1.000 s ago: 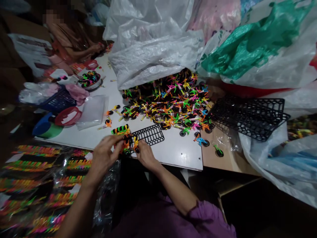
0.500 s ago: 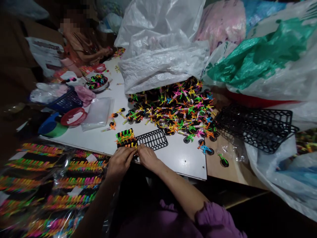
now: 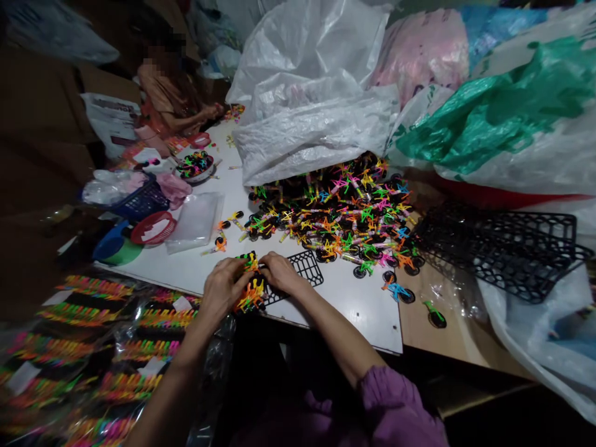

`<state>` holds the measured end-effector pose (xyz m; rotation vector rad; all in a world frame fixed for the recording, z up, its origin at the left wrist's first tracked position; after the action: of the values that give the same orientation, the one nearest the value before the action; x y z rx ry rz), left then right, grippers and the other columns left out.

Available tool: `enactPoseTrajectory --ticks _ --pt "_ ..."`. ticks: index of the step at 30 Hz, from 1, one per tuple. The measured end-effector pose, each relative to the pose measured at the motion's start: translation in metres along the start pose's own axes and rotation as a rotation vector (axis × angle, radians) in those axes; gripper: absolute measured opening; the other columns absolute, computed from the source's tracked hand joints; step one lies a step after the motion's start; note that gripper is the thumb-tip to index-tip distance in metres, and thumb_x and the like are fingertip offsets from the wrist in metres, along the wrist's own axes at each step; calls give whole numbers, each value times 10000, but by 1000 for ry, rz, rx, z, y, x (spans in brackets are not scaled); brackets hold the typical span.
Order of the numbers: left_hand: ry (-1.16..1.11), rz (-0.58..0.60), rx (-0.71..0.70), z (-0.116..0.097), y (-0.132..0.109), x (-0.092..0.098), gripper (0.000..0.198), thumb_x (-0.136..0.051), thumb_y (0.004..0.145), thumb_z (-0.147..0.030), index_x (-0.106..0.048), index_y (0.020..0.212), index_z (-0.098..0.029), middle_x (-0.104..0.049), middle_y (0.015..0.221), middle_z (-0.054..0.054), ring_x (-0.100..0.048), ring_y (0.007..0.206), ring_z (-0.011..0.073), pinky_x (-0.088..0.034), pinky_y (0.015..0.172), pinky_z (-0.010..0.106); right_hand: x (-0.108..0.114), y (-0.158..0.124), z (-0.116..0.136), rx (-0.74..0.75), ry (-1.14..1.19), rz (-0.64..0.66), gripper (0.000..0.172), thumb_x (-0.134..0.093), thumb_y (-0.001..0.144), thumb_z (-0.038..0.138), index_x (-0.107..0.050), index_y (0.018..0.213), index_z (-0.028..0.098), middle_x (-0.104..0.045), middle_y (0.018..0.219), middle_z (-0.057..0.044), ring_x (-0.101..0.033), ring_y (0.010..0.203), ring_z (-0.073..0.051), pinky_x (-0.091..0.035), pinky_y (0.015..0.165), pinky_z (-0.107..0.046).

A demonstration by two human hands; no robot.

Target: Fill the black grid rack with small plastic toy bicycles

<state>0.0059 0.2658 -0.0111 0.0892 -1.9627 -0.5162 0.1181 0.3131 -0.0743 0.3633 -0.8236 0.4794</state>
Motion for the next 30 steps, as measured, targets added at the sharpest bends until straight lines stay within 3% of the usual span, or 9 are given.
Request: enactPoseTrajectory --ticks 5,14,19,22,24,27,30 --pt "-55 -40 62 6 -1 -14 194 -521 826 -314 -647 873 -174 -642 832 51 -570 824 189 -456 762 312 -21 7 0 80 -39 90 177 -483 836 132 -617 952 138 -618 868 -58 -552 798 -145 -356 688 -221" --pt "-96 -55 24 4 -4 -11 152 -542 825 -282 -647 821 -173 -643 788 30 -567 794 165 -451 746 286 -18 6 -2 52 -29 117 172 -493 863 208 -636 939 151 -640 842 -59 -559 779 -149 -335 659 -223" --pt "-35 -37 -63 -1 -5 -13 215 -501 852 -316 -610 977 -179 -623 838 43 -560 814 177 -456 736 303 -19 -1 1 23 6 71 181 -503 865 238 -644 944 157 -642 847 -51 -563 790 -146 -358 673 -216" --pt "7 22 -117 -5 -4 -18 220 -460 874 -315 -606 989 -197 -605 833 40 -549 807 176 -452 738 312 -11 2 -2 25 -9 113 183 -528 838 203 -634 981 165 -640 892 -44 -569 818 -145 -387 694 -207" --pt "8 17 -136 -7 -5 -17 215 -445 882 -312 -608 957 -193 -598 817 38 -546 791 172 -450 739 315 4 12 -9 8 -108 99 228 -520 824 153 -611 1033 157 -626 962 -59 -570 854 -152 -408 726 -215" --pt "3 -6 -168 -10 -6 -15 219 -435 887 -313 -603 941 -183 -601 809 40 -551 776 167 -453 733 312 32 35 -23 -63 -443 -3 261 -431 832 64 -589 1035 110 -578 1035 -119 -555 900 -188 -437 714 -252" --pt "0 -20 -211 -12 -7 -12 225 -426 891 -311 -607 943 -187 -606 795 39 -561 756 160 -460 701 295 39 50 -29 -48 -669 14 220 -408 840 56 -604 939 75 -556 1011 -155 -530 923 -223 -455 661 -274"
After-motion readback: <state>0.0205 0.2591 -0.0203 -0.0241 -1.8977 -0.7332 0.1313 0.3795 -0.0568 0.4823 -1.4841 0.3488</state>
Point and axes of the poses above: each hand's wrist, its own y-axis towards the middle knuckle, its own x-axis out of the back of the hand, z = x × y, the point moved 7 cm from there along y, towards the middle knuckle
